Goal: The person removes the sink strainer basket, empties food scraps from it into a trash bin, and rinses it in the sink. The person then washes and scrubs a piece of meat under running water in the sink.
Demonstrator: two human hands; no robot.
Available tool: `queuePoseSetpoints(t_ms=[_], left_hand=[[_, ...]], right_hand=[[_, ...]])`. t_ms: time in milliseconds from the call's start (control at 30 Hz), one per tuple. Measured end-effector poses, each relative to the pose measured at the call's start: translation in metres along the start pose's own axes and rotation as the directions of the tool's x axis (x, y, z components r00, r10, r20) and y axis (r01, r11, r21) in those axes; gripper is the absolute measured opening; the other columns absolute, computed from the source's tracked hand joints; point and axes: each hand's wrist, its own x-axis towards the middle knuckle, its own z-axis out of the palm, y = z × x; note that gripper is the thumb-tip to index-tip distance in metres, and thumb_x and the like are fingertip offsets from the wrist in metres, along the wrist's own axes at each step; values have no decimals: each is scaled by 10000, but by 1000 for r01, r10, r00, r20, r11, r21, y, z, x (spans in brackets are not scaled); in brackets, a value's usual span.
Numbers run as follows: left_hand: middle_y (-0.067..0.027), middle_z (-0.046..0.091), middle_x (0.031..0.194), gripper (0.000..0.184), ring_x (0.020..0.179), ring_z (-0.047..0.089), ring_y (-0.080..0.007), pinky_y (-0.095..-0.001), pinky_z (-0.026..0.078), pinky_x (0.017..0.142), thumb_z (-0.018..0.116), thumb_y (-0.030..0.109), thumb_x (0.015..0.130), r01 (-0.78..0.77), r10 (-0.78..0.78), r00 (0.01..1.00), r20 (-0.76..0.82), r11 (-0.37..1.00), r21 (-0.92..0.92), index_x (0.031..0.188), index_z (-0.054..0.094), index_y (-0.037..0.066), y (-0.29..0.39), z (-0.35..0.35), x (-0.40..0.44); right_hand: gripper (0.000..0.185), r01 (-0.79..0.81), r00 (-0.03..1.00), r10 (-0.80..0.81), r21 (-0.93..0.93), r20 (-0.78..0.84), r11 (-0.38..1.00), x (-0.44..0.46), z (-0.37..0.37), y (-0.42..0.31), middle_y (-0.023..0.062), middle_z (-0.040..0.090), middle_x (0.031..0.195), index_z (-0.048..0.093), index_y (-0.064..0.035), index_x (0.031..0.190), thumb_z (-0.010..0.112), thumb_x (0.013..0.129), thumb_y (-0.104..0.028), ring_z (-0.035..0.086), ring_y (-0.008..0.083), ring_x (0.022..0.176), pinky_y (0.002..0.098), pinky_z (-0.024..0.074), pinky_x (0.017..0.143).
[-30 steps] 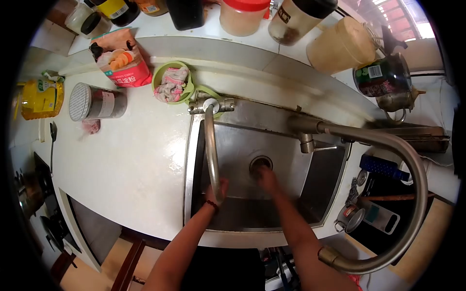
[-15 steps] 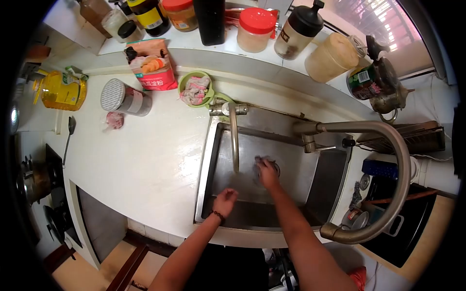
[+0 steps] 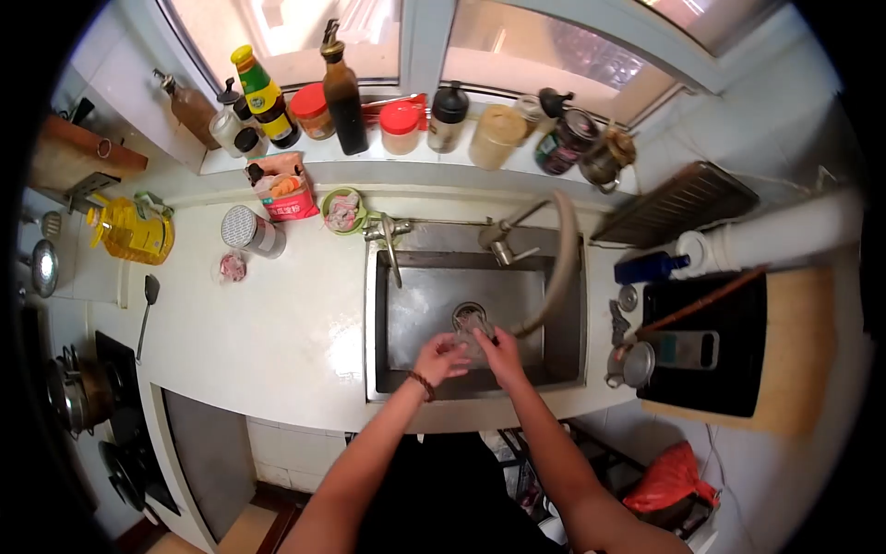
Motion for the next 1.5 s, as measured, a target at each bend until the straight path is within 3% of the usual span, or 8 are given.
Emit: queuePoseSetpoints(t_ms=[100, 333, 433, 900, 1200, 1333, 1400, 1500], left_hand=[[8, 576, 824, 164, 788, 598, -98, -271, 566, 695, 719, 138, 888, -107, 98, 991, 86, 989, 100, 893, 571, 66, 24, -8, -10], [-21, 605, 820, 163, 724, 608, -105, -253, 545, 617, 686, 171, 919, -521, 436, 850, 297, 779, 349, 936, 560, 69, 41, -6, -23], [-71, 645, 905, 233, 765, 618, -146, -294, 521, 627, 643, 259, 947, 79, -101, 993, 59, 949, 304, 1068, 553, 81, 51, 12, -28], [-27, 621, 1058, 294, 861, 643, -164, -377, 548, 700, 642, 256, 929, 146, -154, 988, -13, 906, 398, 1185, 543, 150, -3, 12, -3], [-58, 593, 1123, 391, 926, 630, -197, -393, 560, 731, 640, 277, 926, 146, -145, 989, -32, 907, 394, 1264, 515, 124, 1, 31, 5], [-105, 533, 1245, 579, 1054, 603, -262, -490, 574, 784, 656, 380, 922, 262, -248, 965, -85, 922, 285, 1374, 420, 106, 17, 64, -18], [-109, 566, 1200, 540, 1033, 619, -258, -498, 578, 793, 673, 386, 911, 455, -459, 888, 3, 878, -150, 1311, 467, 86, 34, 82, -34], [-91, 615, 1193, 432, 1031, 642, -260, -452, 603, 741, 639, 299, 935, 210, -186, 975, 121, 951, -225, 1287, 486, 100, -4, 67, 9]], right_hand=[[241, 134, 991, -134, 13, 26, 991, -30, -2, -43, -4, 648, 863, 656, -25, 1053, 733, 875, -168, 599, 71, 798, 231, 488, 691], [293, 269, 963, -267, 134, -30, 954, -50, -35, -37, 4, 603, 786, 581, -8, 916, 813, 790, -135, 585, 93, 683, 252, 508, 624], [274, 249, 957, -254, -50, -140, 967, -39, -41, -26, 13, 597, 756, 570, -25, 881, 805, 799, -141, 586, 98, 643, 249, 488, 566], [334, 255, 867, -422, -492, -264, 832, 58, -61, 65, 98, 630, 726, 554, -38, 806, 830, 679, -177, 619, 234, 678, 375, 493, 651], [273, 266, 915, -309, -188, -261, 945, 63, -68, 66, -2, 570, 796, 525, -78, 889, 753, 757, -9, 545, 95, 694, 270, 464, 586], [274, 331, 940, -333, -35, -80, 943, 21, -49, 17, -12, 547, 835, 503, -91, 929, 722, 793, 2, 523, 88, 697, 247, 444, 571], [266, 165, 986, -161, 359, -41, 918, -6, -37, -4, -13, 533, 854, 496, -92, 951, 716, 818, -22, 509, 82, 698, 249, 434, 557], [167, 344, 936, -341, -15, 88, 939, -26, -38, -5, 9, 610, 828, 579, -59, 965, 704, 854, -75, 557, 84, 687, 257, 462, 583]])
